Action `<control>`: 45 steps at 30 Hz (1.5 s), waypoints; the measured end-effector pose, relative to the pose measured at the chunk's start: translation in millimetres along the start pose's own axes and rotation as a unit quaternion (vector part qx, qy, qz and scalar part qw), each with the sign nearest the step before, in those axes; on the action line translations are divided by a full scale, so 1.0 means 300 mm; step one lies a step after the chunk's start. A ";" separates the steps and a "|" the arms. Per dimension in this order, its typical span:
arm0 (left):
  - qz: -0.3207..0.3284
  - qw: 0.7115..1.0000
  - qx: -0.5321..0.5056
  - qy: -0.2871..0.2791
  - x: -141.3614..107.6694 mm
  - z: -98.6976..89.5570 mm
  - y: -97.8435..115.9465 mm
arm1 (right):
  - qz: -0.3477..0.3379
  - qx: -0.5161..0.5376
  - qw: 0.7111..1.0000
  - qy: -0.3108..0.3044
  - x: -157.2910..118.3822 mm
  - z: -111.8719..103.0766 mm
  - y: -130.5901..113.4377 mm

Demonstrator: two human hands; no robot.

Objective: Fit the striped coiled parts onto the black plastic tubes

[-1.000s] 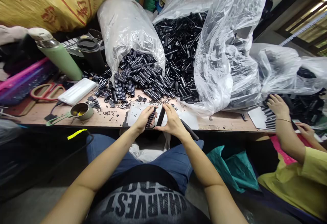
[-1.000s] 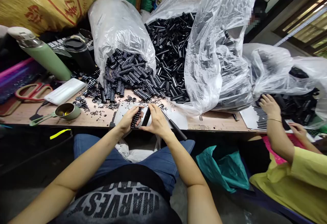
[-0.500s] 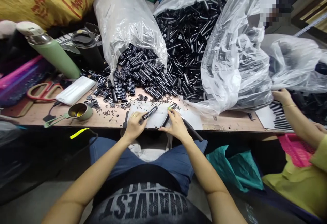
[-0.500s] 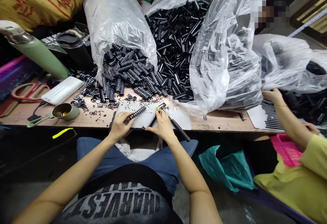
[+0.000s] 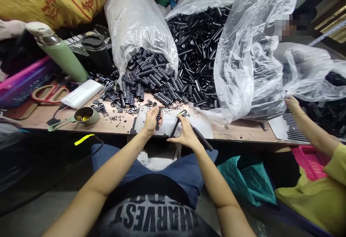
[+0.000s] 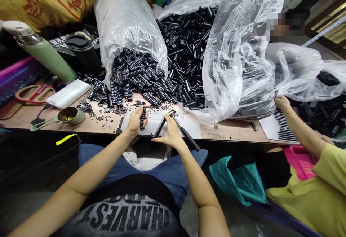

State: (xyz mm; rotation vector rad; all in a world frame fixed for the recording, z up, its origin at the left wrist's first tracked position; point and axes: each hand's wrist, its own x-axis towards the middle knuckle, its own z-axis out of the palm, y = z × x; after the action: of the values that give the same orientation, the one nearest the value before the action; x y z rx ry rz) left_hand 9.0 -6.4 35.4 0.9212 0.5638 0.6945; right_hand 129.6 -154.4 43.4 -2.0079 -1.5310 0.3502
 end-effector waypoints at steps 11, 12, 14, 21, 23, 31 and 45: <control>-0.122 0.992 -0.008 0.011 -0.084 0.078 0.065 | -0.154 0.112 0.982 -0.010 0.062 -0.034 -0.128; -0.129 0.992 0.000 0.008 -0.087 0.084 0.067 | -0.154 0.112 0.982 -0.008 0.064 -0.030 -0.126; -0.138 0.990 0.006 0.007 -0.092 0.095 0.072 | -0.153 0.119 0.981 -0.004 0.065 -0.020 -0.118; -0.201 0.979 0.010 0.019 -0.088 0.107 0.068 | -0.101 0.131 0.986 0.009 0.055 0.019 -0.101; -0.216 0.976 0.020 0.013 -0.080 0.103 0.060 | -0.090 0.133 0.987 0.014 0.052 0.024 -0.104; 0.120 0.907 0.399 -0.063 -0.071 0.049 -0.055 | -0.010 0.013 0.995 0.093 0.046 0.100 -0.071; 0.350 0.562 0.731 -0.166 -0.025 -0.097 -0.083 | 0.238 -0.196 0.949 0.059 -0.129 -0.096 0.031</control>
State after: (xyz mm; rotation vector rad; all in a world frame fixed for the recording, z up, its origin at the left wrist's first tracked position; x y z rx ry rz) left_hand -9.0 -7.5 1.0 2.9324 0.3052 0.5980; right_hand 140.4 -200.9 55.3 -2.6614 -1.0864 0.1074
